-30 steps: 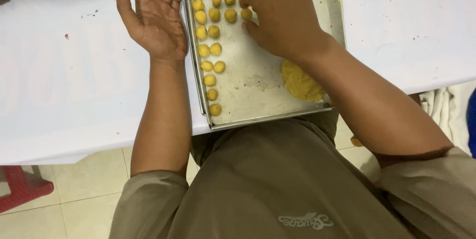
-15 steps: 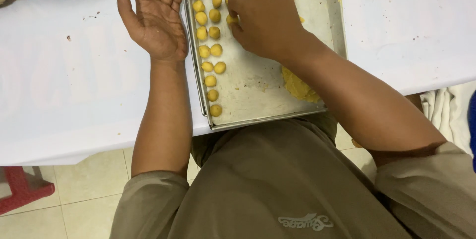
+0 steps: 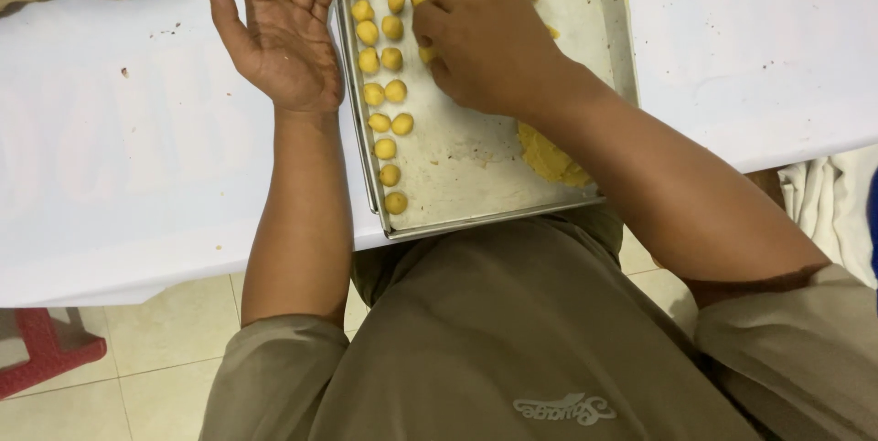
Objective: Rolling small pieces of dough into balls and placing them on a baking tray
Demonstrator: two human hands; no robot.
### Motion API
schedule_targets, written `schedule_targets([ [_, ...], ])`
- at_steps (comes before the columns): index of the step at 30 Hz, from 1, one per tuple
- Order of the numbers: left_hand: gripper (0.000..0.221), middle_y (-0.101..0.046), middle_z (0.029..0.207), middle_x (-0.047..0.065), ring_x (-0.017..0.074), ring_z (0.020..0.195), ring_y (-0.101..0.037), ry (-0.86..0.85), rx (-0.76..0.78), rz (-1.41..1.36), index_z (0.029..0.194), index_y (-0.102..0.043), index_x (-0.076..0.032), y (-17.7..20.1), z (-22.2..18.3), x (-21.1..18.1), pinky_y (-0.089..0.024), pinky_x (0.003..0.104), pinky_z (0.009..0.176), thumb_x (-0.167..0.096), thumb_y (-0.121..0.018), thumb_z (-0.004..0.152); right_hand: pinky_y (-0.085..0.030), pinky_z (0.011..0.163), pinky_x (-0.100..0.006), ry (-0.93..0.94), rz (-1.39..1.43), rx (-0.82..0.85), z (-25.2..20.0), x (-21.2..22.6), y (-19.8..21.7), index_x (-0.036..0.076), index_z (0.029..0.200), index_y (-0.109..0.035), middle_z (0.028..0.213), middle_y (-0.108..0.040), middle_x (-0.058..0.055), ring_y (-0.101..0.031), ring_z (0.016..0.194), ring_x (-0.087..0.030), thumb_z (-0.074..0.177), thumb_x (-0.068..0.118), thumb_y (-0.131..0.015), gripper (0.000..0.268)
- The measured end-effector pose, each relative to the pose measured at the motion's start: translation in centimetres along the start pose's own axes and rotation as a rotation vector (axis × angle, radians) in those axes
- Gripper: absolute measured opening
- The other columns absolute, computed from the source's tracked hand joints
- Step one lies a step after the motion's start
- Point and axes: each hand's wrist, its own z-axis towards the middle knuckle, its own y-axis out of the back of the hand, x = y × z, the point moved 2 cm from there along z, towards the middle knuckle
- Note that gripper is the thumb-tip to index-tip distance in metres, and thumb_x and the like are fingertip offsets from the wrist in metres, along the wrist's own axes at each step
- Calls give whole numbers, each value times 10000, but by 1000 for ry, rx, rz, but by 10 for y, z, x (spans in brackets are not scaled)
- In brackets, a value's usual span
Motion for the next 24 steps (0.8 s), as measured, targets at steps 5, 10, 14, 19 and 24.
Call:
schedule_targets([
  [5,587,-687,1208,138,371,1176,-673,-9,27,-12,1145,-692,-101,1,1,-1,-533,407,969,-626,-574,913,-468,506,-484,-48,136,233,-10,12,20,169,1109,-607,1000,-652,-16,-620,940,-292,906,275,-640,232],
  [10,621,-695,1146,128,350,1124,-692,0,19,-23,1163,-687,-61,2,1,2,-565,425,957,-618,-582,909,-494,627,-505,-34,313,413,-31,36,36,203,1114,-628,1055,-686,-10,-631,973,-281,909,312,-654,234],
  [14,626,-679,1126,118,337,1107,-697,-20,19,-9,1167,-680,-54,0,-1,-1,-565,423,969,-616,-580,911,-461,495,-447,168,350,200,-42,51,14,192,980,-573,885,-652,15,-630,871,-244,887,268,-761,223],
  [19,615,-685,1171,127,346,1140,-683,-21,38,8,1163,-689,-78,1,0,-1,-542,415,972,-628,-570,916,-486,530,-450,165,338,228,-43,52,13,197,1069,-593,964,-680,14,-630,911,-243,901,342,-777,288],
  [24,628,-685,1137,117,336,1110,-687,-14,33,-16,1180,-686,-63,2,0,1,-560,426,965,-622,-566,920,-467,436,-450,193,302,127,-46,48,14,229,1180,-668,955,-630,0,-615,909,-257,951,362,-740,275],
])
